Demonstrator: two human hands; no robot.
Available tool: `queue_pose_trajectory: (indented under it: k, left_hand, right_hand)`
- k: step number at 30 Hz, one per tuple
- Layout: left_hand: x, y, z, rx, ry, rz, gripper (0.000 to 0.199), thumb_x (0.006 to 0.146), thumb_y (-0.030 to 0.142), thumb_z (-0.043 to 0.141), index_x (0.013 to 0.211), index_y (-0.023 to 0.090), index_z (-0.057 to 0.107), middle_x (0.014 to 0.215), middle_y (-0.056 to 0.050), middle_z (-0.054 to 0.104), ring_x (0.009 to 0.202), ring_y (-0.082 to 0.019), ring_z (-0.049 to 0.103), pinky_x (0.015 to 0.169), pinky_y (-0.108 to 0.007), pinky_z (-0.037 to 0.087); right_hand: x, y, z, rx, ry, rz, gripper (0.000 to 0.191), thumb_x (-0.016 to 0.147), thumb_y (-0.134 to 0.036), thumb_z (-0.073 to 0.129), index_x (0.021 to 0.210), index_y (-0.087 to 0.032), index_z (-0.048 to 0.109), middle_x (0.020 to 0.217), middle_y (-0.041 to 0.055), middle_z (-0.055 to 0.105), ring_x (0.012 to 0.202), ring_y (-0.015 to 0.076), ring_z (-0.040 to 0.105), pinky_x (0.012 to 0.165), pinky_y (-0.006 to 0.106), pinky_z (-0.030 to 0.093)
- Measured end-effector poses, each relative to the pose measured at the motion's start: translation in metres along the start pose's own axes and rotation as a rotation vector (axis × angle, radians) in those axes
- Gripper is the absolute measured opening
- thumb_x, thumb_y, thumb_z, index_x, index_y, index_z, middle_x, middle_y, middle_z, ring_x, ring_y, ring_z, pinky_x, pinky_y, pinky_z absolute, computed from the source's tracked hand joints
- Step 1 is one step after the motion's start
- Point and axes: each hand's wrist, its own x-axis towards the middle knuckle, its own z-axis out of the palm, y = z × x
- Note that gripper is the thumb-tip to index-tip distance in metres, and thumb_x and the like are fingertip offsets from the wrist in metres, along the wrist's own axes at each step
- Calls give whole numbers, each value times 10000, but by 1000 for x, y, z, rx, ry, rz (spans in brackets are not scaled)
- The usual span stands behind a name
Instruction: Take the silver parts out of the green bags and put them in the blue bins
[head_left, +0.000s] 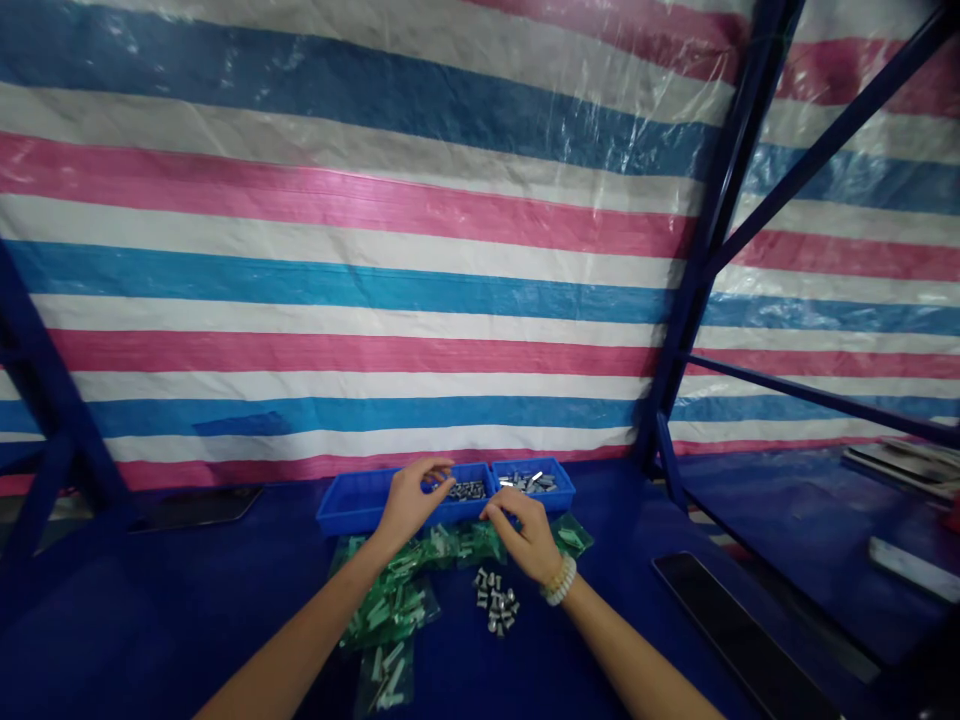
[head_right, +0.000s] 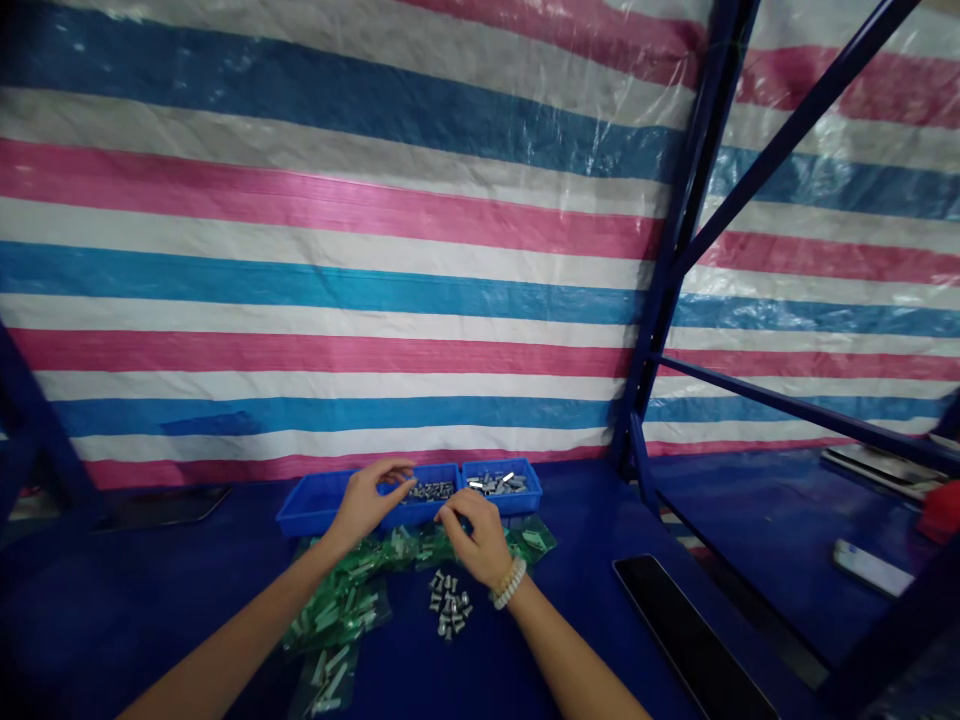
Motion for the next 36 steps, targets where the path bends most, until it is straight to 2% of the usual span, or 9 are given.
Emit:
queue_pose_trajectory:
  k: [6,8,11,17,22,26,28,31,36]
  left_hand:
    - [-40,14,13,233,-525,227,131,750,97,596,805,192,668,783,-11,682,777,-177,627,716,-279,432]
    - [-50,23,14,327,-628,282,99,751,121,628,797,200,667,802,-11,683,820,-199,620,731,-298,393]
    - [-56,33,15,408,-697,307,67,774,161,643,816,206,670,828,-22,684,831,-213,614,727,-313,352]
    - [-58,32,11,282,-667,228,106,809,122,592,782,198,661,792,-12,688,802,-196,618,740,-312,347]
    - [-57,24,-6,-175,-396,-76,83,807,186,584,758,189,650,779,-18,678,768,-177,605,742,-295,418]
    - [-58,18,-12,-530,-262,-268,127,748,290,675,741,171,629,749,-18,649,713,-161,579,670,-261,435]
    - [-60,16,-10,-631,-246,-311,184,729,323,706,728,165,614,731,-10,632,687,-146,562,646,-244,424]
    - [-62,14,-6,-699,-267,-324,238,714,355,730,718,161,592,697,5,599,655,-130,533,622,-231,405]
    - [-65,22,-5,-645,-336,-282,233,773,377,674,795,169,571,675,25,545,628,-115,500,605,-226,399]
  right_hand:
    - [1,1,-2,-32,41,10,261,911,-199,476,700,-174,627,693,27,618,689,158,578,679,282,431]
    - [1,1,-1,-36,39,3,261,908,-197,477,693,-176,624,687,24,616,685,157,575,681,284,432]
    - [1,1,-1,-35,35,-6,256,903,-194,480,694,-177,626,688,25,618,682,157,573,681,285,433]
    - [0,0,0,-27,36,-17,249,890,-174,478,689,-175,625,677,26,618,676,158,570,683,291,435]
    - [-3,-6,1,61,-52,-52,129,813,-138,542,828,-179,663,720,24,631,665,152,580,652,278,452]
    - [-4,-14,5,282,-209,41,212,802,-151,583,998,-183,657,772,29,661,646,138,597,602,250,482]
    - [-4,-17,7,366,-259,95,212,813,-175,598,1015,-185,661,775,31,667,641,134,604,574,233,489]
    - [-2,-21,7,366,-241,109,121,808,-204,627,907,-182,694,738,26,652,609,122,582,543,220,475]
    - [0,-24,3,284,-195,51,52,786,-220,644,784,-179,676,689,5,590,565,108,520,518,219,432]
